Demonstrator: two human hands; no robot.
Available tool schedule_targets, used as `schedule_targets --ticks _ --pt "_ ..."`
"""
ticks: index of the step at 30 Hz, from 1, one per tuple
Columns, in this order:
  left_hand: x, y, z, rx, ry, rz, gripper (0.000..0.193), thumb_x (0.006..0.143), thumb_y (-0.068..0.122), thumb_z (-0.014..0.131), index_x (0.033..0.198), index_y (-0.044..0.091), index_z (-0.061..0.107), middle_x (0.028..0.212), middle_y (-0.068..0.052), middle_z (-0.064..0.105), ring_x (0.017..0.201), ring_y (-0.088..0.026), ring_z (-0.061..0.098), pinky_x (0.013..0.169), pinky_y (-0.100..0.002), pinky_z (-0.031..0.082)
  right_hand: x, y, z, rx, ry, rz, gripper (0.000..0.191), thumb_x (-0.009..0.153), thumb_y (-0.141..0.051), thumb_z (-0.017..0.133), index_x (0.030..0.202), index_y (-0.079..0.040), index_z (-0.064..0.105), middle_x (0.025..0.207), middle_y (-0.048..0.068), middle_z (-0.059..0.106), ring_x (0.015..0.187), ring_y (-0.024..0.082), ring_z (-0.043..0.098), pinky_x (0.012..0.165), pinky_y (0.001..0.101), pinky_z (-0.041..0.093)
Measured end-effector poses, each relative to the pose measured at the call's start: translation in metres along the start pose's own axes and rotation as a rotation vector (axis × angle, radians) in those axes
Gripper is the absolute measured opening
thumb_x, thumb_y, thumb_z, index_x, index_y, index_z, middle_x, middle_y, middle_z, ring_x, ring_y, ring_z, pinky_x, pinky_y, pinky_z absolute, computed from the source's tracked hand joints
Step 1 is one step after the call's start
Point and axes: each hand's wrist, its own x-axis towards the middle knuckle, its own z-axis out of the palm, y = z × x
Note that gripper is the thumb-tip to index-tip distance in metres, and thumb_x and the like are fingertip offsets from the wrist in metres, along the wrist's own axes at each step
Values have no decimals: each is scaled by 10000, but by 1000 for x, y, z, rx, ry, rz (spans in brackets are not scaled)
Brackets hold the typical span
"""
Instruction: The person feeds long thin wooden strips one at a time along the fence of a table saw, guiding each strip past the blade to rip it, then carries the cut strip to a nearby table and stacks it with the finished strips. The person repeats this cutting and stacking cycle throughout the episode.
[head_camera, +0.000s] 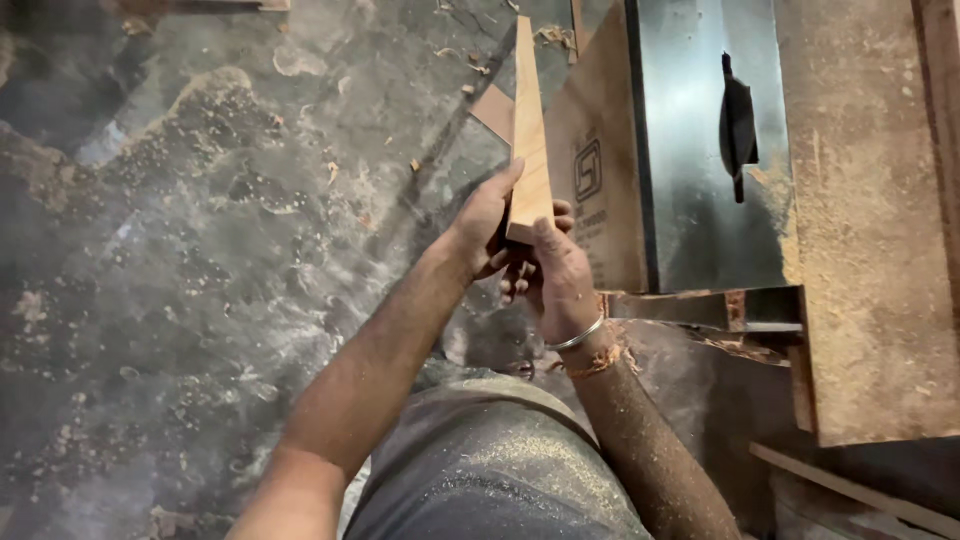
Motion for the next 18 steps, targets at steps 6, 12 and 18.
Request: schedule_targets --ticks 6,12,18 --pt "-28 88 -16 19 58 12 661 1060 569 374 1081 -45 620 921 -211 700 804 -315 722 722 -417 625 56 21 24 -76 -216 91 244 1016 -227 638 1115 -4 638 877 102 711 710 186 694 587 318 565" --pt "-52 140 -86 28 97 -111 599 1065 515 382 1043 -33 624 830 -154 680 703 -271 697 614 -406 601 134 95 -12 -429 -148 347 189 966 -96 593 1078 27 683 892 94 755 725 193 700 676 328 601" --pt "-96 169 -149 100 239 -96 415 1067 380 435 1075 13 629 808 -94 673 561 -223 654 493 -352 566 255 181 4 115 196 354 405 1043 -376 582 1160 1 671 965 94 737 846 224 676 772 373 549"
